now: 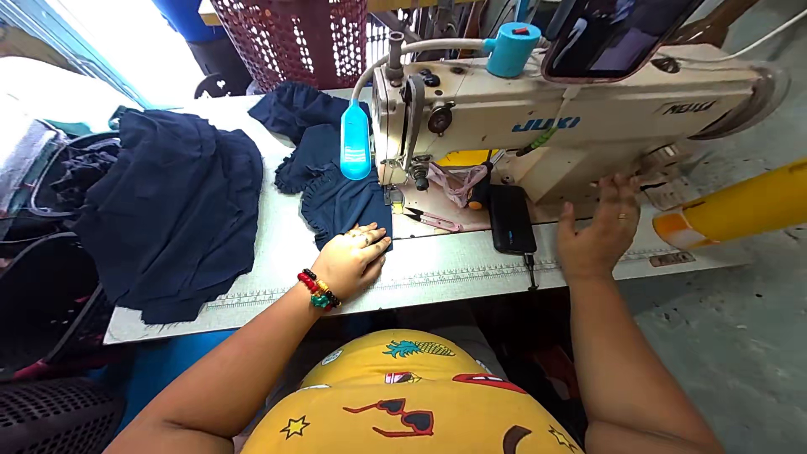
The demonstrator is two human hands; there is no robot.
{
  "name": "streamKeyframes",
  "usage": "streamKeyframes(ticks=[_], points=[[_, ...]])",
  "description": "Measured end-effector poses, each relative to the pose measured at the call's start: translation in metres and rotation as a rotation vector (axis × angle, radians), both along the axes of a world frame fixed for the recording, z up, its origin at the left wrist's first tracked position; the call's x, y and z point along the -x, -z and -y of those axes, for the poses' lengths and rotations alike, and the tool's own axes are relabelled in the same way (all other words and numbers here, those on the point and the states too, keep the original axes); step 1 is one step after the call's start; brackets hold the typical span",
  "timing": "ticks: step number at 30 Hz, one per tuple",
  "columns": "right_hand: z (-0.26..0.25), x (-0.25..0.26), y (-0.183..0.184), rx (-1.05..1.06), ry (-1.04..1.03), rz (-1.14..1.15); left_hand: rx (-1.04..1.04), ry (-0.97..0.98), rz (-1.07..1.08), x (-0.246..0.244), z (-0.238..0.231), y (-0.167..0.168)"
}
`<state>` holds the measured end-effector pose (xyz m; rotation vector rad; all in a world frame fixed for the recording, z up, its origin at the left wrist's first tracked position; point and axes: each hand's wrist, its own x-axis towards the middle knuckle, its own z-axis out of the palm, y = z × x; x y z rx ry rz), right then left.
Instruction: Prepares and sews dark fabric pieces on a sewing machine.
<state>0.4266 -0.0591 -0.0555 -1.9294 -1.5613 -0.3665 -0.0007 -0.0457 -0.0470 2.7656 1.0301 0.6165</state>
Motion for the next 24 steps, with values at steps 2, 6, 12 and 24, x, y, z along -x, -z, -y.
streamKeyframes(ticks=[2,6,12,24], points=[[-0.001,-0.001,0.0,-0.018,-0.012,0.013,0.006,-0.014,-0.009,-0.001,-0.005,0.0],[0.001,-0.001,-0.001,0.004,0.041,0.039,0.019,-0.038,-0.023,-0.002,-0.011,0.001],[0.0,0.004,-0.004,0.143,0.104,0.02,0.008,-0.045,-0.028,-0.002,-0.01,0.003],[-0.002,-0.011,-0.015,-0.236,0.065,-0.132,0.382,-0.317,-0.063,-0.028,-0.018,-0.044]])
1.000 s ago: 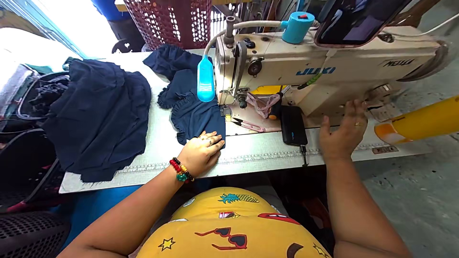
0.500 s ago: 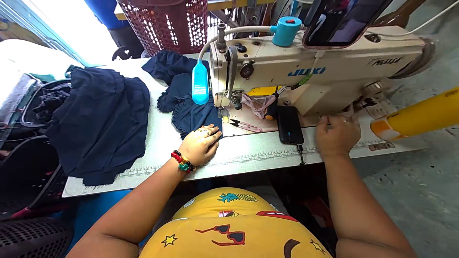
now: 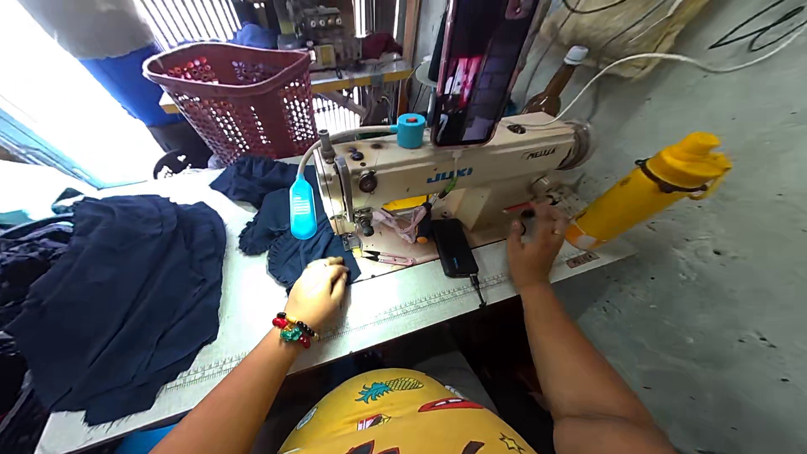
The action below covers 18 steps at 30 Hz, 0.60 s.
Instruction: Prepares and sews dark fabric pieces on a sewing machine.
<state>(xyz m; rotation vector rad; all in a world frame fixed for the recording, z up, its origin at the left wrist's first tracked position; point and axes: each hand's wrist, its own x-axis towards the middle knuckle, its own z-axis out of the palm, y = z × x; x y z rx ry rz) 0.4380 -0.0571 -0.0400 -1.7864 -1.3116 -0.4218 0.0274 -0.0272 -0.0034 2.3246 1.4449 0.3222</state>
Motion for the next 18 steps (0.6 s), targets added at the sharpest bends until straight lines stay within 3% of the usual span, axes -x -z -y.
streamKeyframes(ticks=[3,6,10,14,18], points=[[-0.014,-0.029,-0.042,-0.092,0.044,-0.194,-0.111,-0.187,0.107,-0.006,-0.022,0.004],[-0.046,-0.067,-0.087,-0.195,0.135,-0.29,-0.085,-0.234,0.014,-0.007,-0.043,0.016],[-0.087,-0.109,-0.129,-0.006,0.211,-0.338,-0.043,-0.216,-0.142,0.001,-0.052,0.027],[-0.116,-0.132,-0.132,0.288,0.056,-0.472,-0.091,-0.202,-0.133,0.015,-0.053,0.029],[-0.116,-0.124,-0.119,0.22,0.019,-0.543,-0.149,-0.177,-0.098,0.02,-0.051,0.031]])
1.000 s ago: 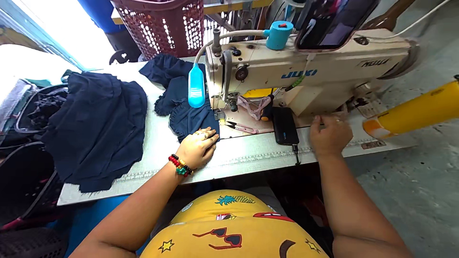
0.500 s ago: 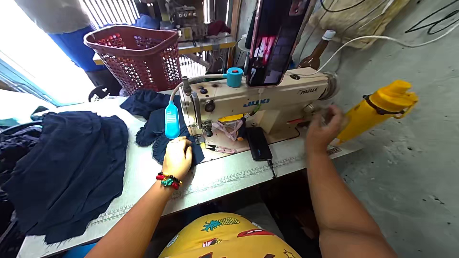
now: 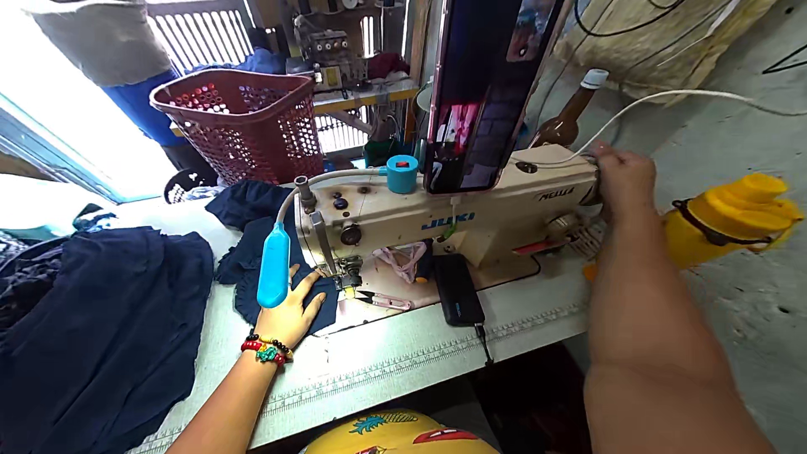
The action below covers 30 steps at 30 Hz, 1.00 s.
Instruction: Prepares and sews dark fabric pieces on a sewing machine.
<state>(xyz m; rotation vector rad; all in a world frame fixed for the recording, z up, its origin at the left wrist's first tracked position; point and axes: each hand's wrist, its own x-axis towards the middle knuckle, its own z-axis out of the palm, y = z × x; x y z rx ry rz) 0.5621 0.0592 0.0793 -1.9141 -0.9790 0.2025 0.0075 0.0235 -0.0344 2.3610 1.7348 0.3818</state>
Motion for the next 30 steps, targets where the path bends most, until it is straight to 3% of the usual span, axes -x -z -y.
streamKeyframes(ticks=[4,8,11,14,18,24,30], points=[[0.017,0.015,0.043,-0.296,0.061,-0.018,0.004,-0.006,-0.006,0.0,0.0,0.002],[0.034,0.025,0.077,-0.364,0.047,-0.131,-0.034,-0.02,-0.012,0.009,0.0,0.005],[0.023,0.014,0.044,-0.342,0.038,-0.022,-0.035,-0.038,-0.026,0.022,0.005,0.005],[0.003,0.004,-0.002,-0.132,0.026,0.017,-0.055,-0.061,-0.04,0.034,0.011,0.008],[-0.006,0.004,-0.005,-0.021,0.049,-0.098,-0.073,-0.092,-0.049,0.047,0.024,0.009],[0.008,0.009,0.049,-0.537,-0.13,-0.261,-0.076,-0.116,-0.047,0.06,0.042,0.01],[0.005,0.019,0.055,-0.655,-0.11,-0.329,-0.114,-0.118,-0.032,0.058,0.054,0.011]])
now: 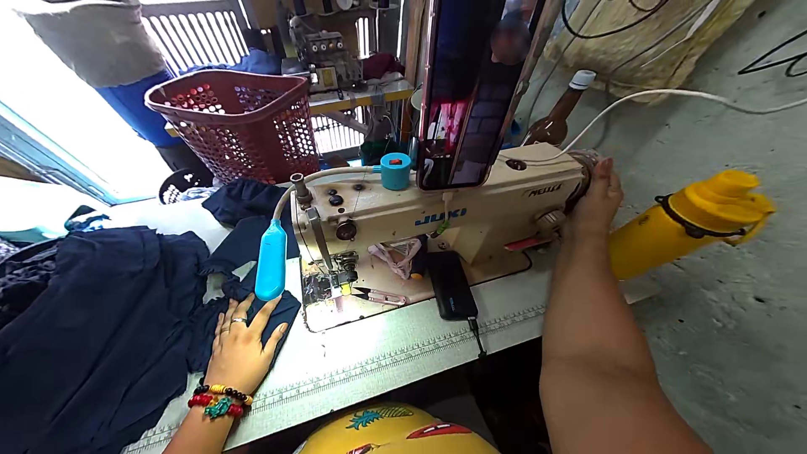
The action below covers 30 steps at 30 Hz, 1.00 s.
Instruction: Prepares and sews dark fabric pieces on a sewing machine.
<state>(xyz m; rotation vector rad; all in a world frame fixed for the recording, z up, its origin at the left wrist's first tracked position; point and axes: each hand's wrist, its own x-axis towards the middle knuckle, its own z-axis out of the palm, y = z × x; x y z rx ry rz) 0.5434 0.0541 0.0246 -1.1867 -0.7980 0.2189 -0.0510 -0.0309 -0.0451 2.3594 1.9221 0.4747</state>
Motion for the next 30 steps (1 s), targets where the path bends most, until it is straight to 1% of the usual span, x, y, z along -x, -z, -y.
streamKeyframes(ticks=[2,4,6,8,10,13,17,21,23,24,28,30], points=[[0.0,0.0,-0.011,0.105,0.047,0.018,-0.014,0.002,-0.003,-0.001,0.003,-0.001],[0.0,-0.004,-0.029,0.327,0.107,0.092,-0.036,0.008,-0.007,-0.001,0.008,-0.002],[-0.004,-0.011,-0.046,0.542,0.114,0.159,-0.056,0.012,-0.016,-0.001,0.015,-0.001],[-0.01,-0.015,-0.056,0.661,0.114,0.187,-0.063,0.01,-0.025,0.0,0.024,-0.002],[-0.013,-0.015,-0.056,0.658,0.14,0.181,-0.068,-0.002,-0.021,0.002,0.033,-0.002],[-0.008,-0.01,-0.038,0.457,0.157,0.146,-0.091,-0.019,-0.016,0.007,0.044,0.002],[0.002,-0.003,-0.011,0.189,0.08,0.088,-0.074,-0.031,-0.018,0.008,0.052,0.0],[0.003,-0.003,0.001,0.063,-0.009,0.013,-0.061,-0.036,-0.019,0.009,0.054,0.0],[0.002,-0.003,-0.001,0.078,-0.014,-0.007,-0.059,-0.039,-0.019,0.008,0.055,0.0],[0.002,-0.003,-0.005,0.118,0.003,0.006,-0.058,-0.039,-0.02,0.008,0.057,-0.001],[-0.001,-0.014,-0.032,0.442,0.08,0.149,-0.048,-0.04,-0.024,0.008,0.066,-0.006],[-0.003,-0.023,-0.036,0.545,0.093,0.192,-0.025,-0.047,-0.015,0.005,0.072,-0.01]])
